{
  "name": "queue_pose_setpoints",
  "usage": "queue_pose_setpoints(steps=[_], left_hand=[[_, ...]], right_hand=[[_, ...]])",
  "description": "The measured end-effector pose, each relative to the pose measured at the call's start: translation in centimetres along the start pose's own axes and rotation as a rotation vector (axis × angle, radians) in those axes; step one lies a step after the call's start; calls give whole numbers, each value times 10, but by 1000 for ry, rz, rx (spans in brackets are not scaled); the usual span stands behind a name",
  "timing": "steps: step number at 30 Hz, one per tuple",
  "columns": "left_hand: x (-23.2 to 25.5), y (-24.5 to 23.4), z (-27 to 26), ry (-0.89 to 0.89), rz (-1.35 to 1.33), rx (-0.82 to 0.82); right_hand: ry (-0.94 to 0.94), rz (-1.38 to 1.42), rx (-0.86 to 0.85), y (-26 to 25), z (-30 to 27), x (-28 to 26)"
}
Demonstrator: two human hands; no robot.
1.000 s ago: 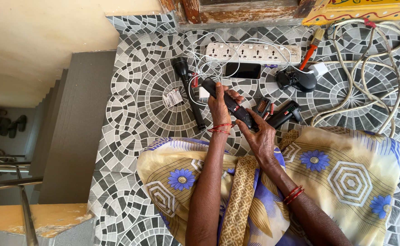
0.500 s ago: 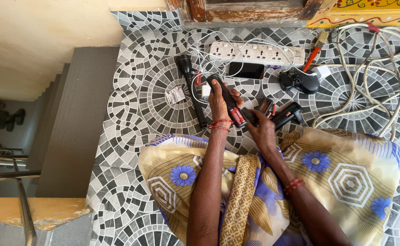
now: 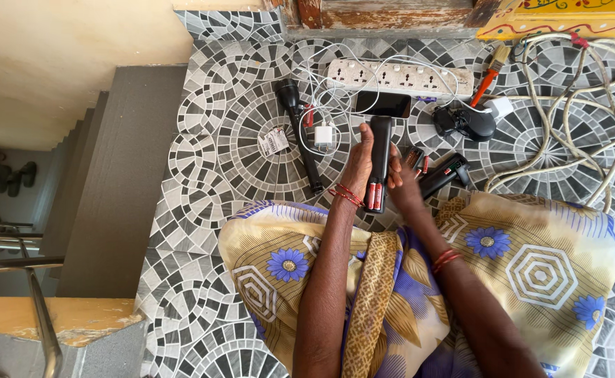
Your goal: The person sits on the floor and replaces batteries in two handheld electronic devices. They open the battery compartments, remove old batteries, insert new ones, and close the compartments.
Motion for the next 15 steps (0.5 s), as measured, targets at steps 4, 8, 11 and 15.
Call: queue_pose_setpoints(steps=[4, 8, 11, 15], left_hand=[[-8, 9, -2, -70, 105, -64], [-14, 17, 2, -69, 188, -112], [-12, 15, -1, -84, 184, -103], [-6, 7, -10, -141, 381, -136]], right_hand=[[154, 769, 6, -96, 21, -5], [-214, 488, -143, -153, 27, -51], [-250, 411, -184, -159, 27, -64], [-199, 506, -86, -168, 31, -53]])
Point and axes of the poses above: each hand's wrist, its own z-axis towards the middle knuckle, its own y-axis out of the palm, x = y × z, the point moved 6 cm from there along z, towards the middle knuckle, and after that the axes turned 15 degrees about -z, right-handed, at the moved point
